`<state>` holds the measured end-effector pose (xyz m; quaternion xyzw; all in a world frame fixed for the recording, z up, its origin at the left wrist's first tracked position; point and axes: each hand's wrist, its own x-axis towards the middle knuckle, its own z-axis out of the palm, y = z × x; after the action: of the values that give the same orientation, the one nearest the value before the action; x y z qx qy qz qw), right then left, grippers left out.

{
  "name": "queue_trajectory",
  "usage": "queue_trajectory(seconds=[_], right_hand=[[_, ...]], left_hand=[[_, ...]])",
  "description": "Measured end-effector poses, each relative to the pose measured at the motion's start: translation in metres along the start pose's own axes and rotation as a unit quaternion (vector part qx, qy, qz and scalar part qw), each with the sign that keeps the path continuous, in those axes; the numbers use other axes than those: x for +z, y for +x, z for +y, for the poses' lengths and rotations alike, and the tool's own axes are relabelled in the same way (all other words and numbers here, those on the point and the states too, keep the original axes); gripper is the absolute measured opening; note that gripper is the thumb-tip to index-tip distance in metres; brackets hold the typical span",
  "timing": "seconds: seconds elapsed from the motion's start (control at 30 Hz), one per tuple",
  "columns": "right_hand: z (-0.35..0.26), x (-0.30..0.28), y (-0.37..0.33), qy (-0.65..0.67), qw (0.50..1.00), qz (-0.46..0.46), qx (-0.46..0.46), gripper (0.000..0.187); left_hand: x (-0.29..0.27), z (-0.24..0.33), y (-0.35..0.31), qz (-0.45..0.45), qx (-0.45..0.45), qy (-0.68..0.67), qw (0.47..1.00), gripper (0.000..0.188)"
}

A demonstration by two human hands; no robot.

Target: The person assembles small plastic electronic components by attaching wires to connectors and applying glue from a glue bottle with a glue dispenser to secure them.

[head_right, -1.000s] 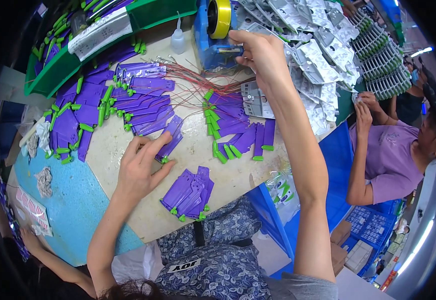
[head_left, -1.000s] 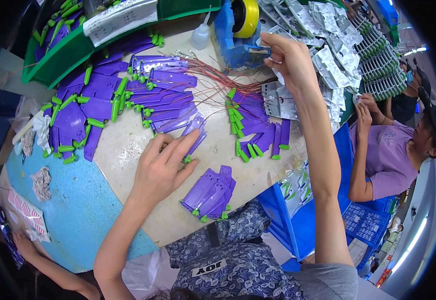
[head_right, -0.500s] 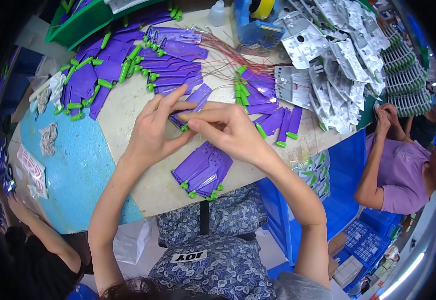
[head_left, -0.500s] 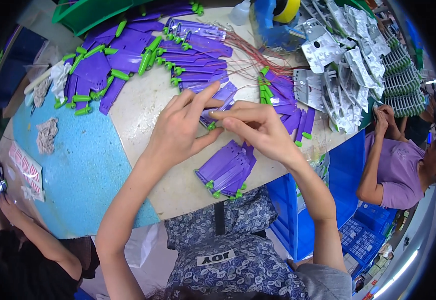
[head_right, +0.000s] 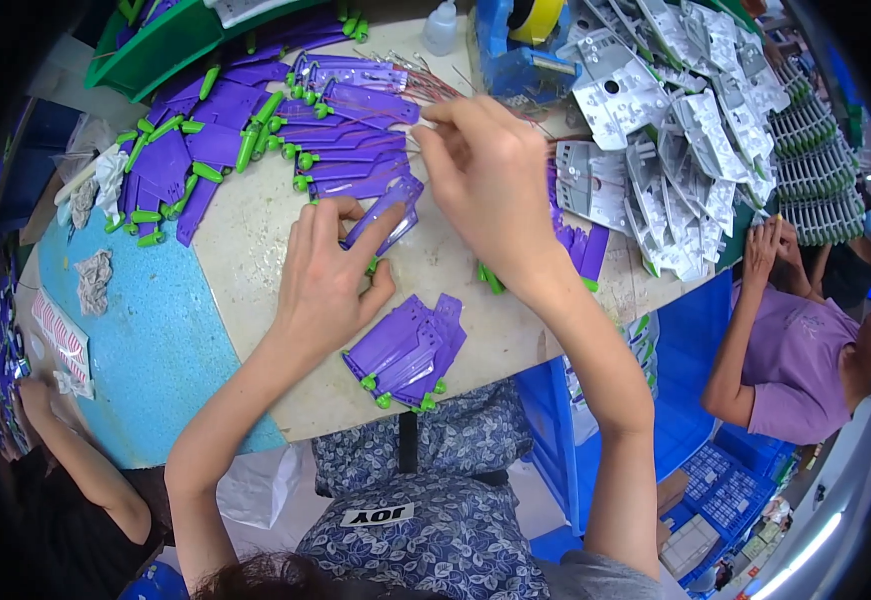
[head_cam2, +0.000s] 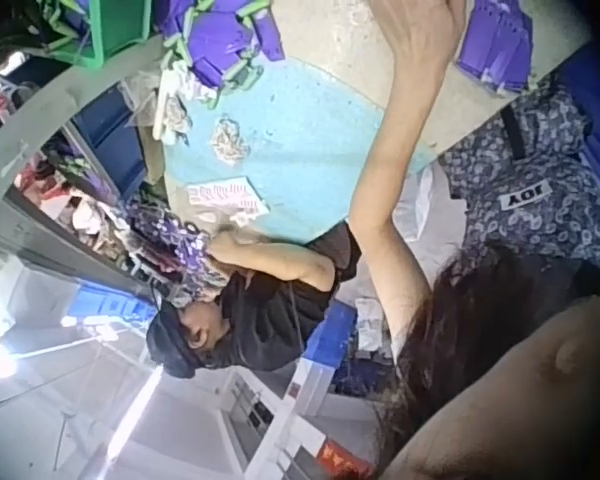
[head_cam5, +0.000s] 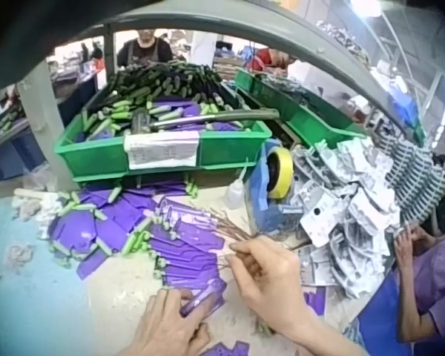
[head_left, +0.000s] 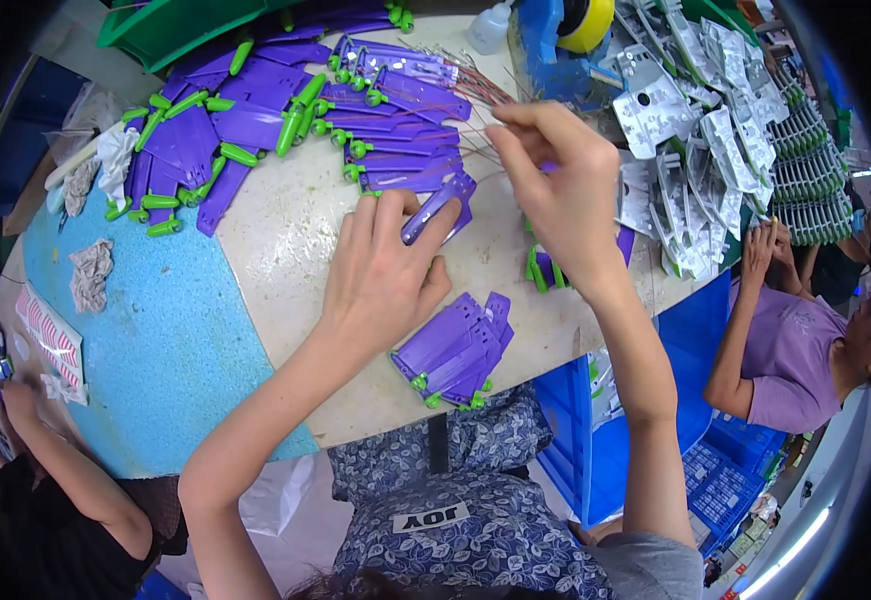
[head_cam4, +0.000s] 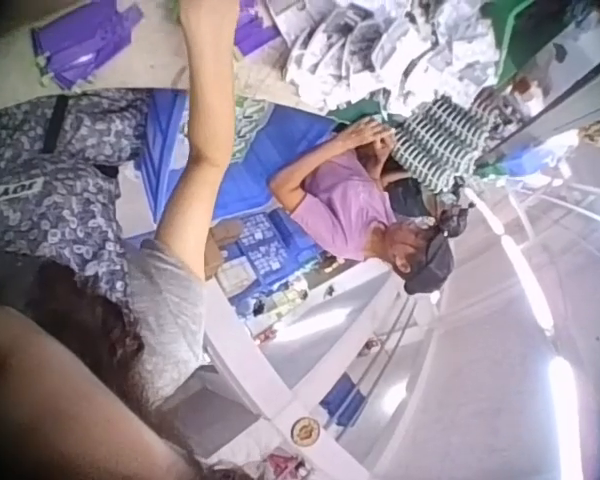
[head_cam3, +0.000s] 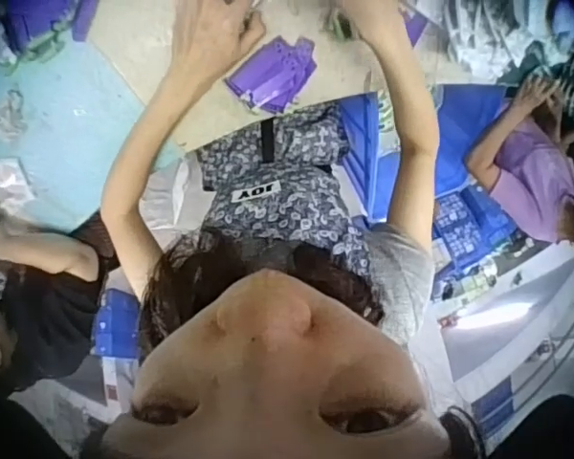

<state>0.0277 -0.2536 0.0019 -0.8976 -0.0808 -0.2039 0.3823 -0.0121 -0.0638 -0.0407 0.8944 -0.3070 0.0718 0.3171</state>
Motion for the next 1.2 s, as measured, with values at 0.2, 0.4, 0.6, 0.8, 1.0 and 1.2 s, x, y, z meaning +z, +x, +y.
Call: queue_trajectory(seconds=[0.2,0.4,0.6,0.8,1.0,1.2], right_hand=[[0.009,0.046,0.047,-0.017,0.996,-0.064,-0.065,0.011],[0.020,0.056,0.058,-0.098,0.994,-0.038,-0.035,0.009],[0.033,0.049,0.068,-0.166,0.980,-0.077,-0.085,0.009],[0.040,0.070,0.065,-0.103,0.984,-0.085,-0.119,0.010],[-0.009,0.009,0.069,-0.020,0.989,0.018,-0.148,0.012],[-0.093,-0.041,-0.019,-0.065,0.981,-0.100,-0.152,0.019]], left_hand=[[-0.021,0.014,-0.051,0.160,0.023,-0.053,0.985,0.041],[-0.019,0.012,-0.058,-0.010,0.041,-0.151,0.988,0.032],[-0.002,-0.004,-0.017,0.063,0.080,-0.049,0.994,0.031],[0.005,-0.026,0.000,0.097,0.074,0.013,0.992,0.030],[-0.006,-0.003,0.000,0.094,0.063,0.054,0.992,0.035],[-0.006,-0.010,-0.014,0.067,0.001,-0.100,0.993,0.047]])
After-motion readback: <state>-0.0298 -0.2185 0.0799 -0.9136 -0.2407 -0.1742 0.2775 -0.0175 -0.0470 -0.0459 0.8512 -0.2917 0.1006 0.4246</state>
